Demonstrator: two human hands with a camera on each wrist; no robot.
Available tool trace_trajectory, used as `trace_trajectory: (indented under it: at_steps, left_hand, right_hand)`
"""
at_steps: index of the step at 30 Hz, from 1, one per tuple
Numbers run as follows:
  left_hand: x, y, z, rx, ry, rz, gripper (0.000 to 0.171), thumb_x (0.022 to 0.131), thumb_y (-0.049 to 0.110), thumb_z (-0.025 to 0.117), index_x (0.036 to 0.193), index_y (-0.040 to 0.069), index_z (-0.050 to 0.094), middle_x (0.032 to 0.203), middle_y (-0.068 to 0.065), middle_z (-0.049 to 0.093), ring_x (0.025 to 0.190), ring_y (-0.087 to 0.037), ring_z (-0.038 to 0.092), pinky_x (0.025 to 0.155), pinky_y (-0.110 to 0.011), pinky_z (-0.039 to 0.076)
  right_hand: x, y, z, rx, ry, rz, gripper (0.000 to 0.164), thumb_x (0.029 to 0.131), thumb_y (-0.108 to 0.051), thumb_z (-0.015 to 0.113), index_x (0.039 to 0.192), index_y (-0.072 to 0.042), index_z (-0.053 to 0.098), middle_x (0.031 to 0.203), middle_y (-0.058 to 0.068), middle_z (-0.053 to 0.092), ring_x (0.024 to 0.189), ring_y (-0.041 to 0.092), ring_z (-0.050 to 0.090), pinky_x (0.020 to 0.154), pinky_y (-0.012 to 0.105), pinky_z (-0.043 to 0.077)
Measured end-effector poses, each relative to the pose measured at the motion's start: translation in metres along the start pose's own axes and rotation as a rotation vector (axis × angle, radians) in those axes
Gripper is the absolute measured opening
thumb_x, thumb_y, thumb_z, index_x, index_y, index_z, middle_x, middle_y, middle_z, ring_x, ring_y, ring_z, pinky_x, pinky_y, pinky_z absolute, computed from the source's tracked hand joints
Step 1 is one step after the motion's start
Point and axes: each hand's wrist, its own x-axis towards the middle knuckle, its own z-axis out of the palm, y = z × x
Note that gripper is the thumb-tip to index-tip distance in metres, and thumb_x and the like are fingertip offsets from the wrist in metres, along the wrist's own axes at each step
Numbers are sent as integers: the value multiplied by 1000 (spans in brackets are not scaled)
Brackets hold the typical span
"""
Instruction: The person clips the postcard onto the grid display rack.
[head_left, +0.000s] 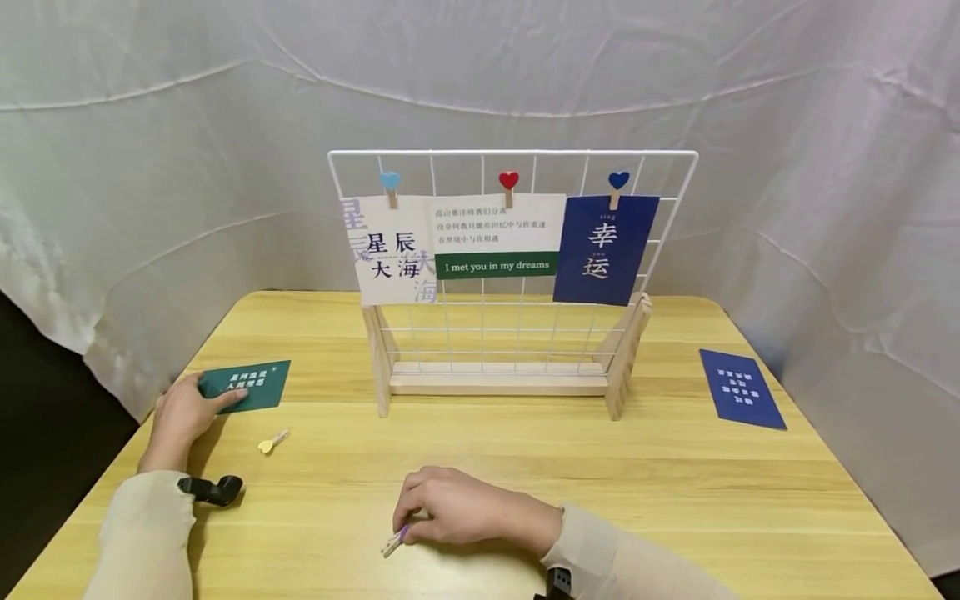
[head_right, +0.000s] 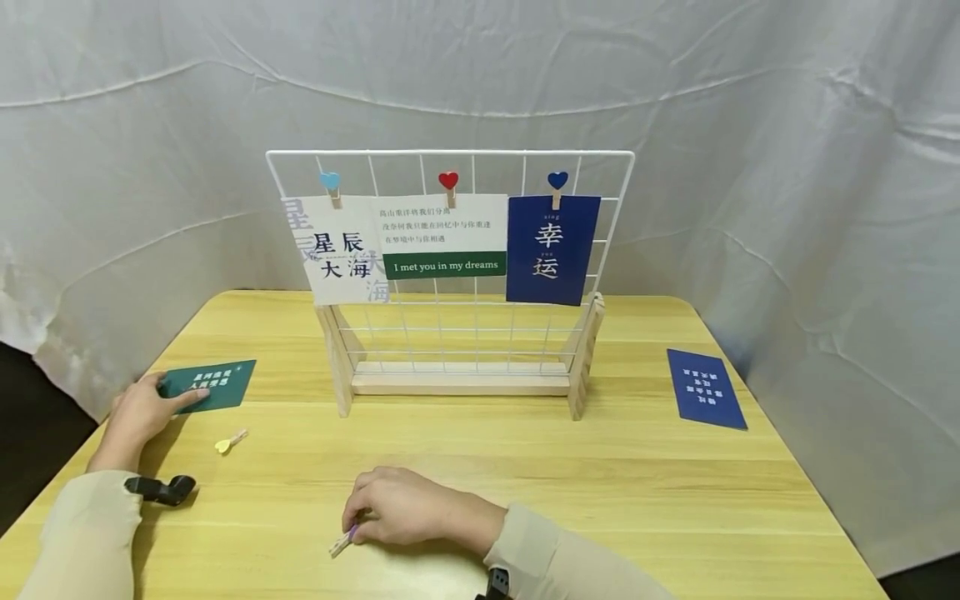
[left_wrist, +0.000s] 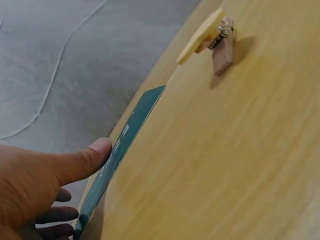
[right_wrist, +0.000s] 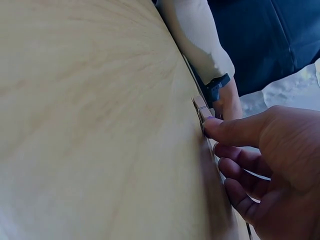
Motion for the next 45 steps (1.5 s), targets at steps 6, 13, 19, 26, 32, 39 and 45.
trace_trajectory:
  at_steps: [6, 13, 19, 26, 32, 39, 45]
  left_hand:
    - [-1, -1, 3, 38, 16, 18, 96, 93, 49, 63, 138, -25, 24, 133, -48, 29, 121, -61, 27, 101, -67, 19]
    - [0, -1, 7, 68, 46, 15, 94, 92, 50, 64, 135, -26, 30, 126, -48, 35, 116, -59, 30, 97, -64, 22]
    - [0, -1, 5, 104, 39, -19, 96, 89, 53, 66, 132, -26, 35, 120, -47, 38, 108, -56, 34, 92, -61, 25]
    - [0, 4, -2, 171, -33, -86, 96, 87, 56, 67, 125, -28, 40, 120, -48, 39, 109, -57, 35, 95, -61, 26]
    - [0, 7, -9, 194, -68, -114, 93, 85, 54, 70, 116, -29, 45, 116, -47, 42, 109, -61, 34, 95, -65, 26]
    - [-2, 4, -12, 154, -74, -131, 95, 81, 54, 74, 114, -30, 44, 116, -47, 41, 111, -65, 29, 99, -68, 18]
    - [1, 3, -13, 182, -109, -171, 105, 77, 59, 76, 117, -32, 41, 118, -49, 37, 114, -63, 28, 103, -66, 17]
  right_hand:
    - [0, 0, 1, 6, 0, 5, 6, 91, -29, 72, 96, -26, 74, 94, -22, 58, 91, -8, 47, 83, 9, 38]
    - [0, 1, 1, 2, 1, -2, 6, 91, -28, 71, 96, -26, 74, 95, -22, 58, 92, -9, 47, 84, 9, 38]
    - [0, 1, 1, 3, -2, 5, 6, 91, -27, 72, 97, -26, 73, 96, -22, 59, 92, -9, 47, 86, 10, 38]
    - [-1, 0, -1, 7, -3, -2, 6, 90, -26, 72, 96, -26, 72, 95, -22, 58, 90, -9, 47, 85, 9, 38]
    - [-1, 0, -1, 7, -4, -2, 7, 90, -25, 73, 96, -26, 72, 95, -22, 59, 90, -9, 47, 85, 10, 38]
    - [-1, -1, -2, 13, -11, 6, 7, 90, -26, 73, 97, -26, 71, 96, -22, 59, 91, -8, 48, 86, 11, 39]
    - [-2, -1, -3, 23, -8, 5, 7, 90, -25, 73, 97, -25, 71, 96, -21, 59, 90, -8, 48, 85, 10, 39]
